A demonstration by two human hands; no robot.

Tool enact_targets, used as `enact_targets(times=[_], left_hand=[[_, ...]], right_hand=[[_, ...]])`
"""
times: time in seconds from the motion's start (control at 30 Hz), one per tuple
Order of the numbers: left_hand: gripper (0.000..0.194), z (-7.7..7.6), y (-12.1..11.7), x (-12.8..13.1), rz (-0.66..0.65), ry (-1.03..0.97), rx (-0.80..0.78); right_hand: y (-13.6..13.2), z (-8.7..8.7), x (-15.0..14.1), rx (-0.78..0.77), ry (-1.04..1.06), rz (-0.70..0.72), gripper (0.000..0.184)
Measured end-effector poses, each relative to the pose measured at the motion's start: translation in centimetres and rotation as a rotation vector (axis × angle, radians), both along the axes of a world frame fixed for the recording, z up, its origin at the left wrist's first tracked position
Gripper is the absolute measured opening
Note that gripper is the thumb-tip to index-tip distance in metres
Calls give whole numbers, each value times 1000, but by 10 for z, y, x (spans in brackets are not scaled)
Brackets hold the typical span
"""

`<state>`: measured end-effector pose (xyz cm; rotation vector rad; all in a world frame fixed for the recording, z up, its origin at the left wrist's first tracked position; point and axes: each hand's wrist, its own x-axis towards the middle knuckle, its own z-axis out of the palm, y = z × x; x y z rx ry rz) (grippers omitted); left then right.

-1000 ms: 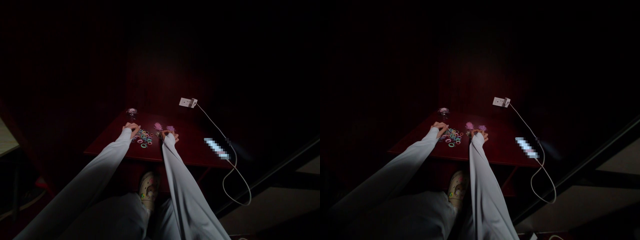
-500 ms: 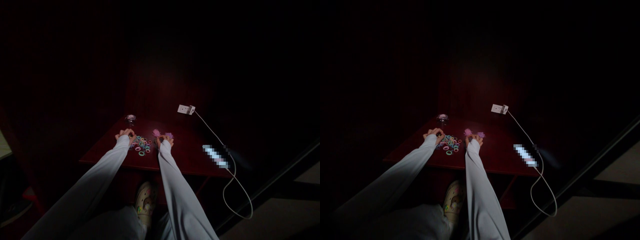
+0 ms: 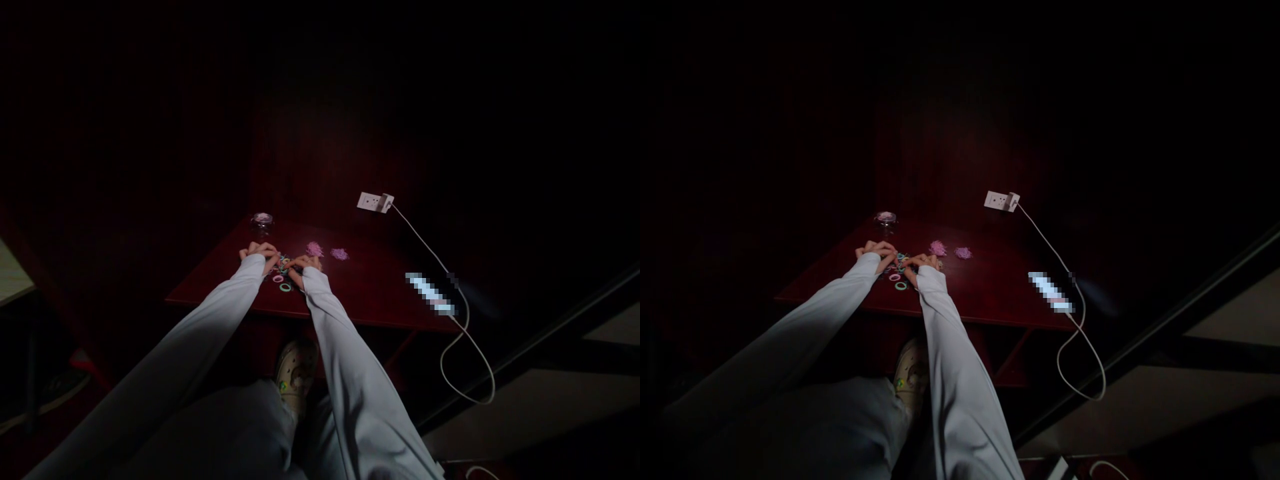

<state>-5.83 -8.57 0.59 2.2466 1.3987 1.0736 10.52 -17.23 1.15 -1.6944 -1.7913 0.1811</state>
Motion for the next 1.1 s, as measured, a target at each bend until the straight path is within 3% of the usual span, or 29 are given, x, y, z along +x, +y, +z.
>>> enact_targets(times=[0.17,0.5,0.8,1.1], left_hand=[[42,-3,4,-1,43,-53,23],[42,-3,1,3,38,-38,3],[22,-2,3,2,54,-62,-27],[20,-8,7,0,-20,-22,-14]], right_hand=[[1,-2,-1,45,-77,8,10],[10,-6,-7,47,-111,-37,11],[17,-4,-8,4,-32,-21,10],[19,-8,-3,62,147,-51,13]])
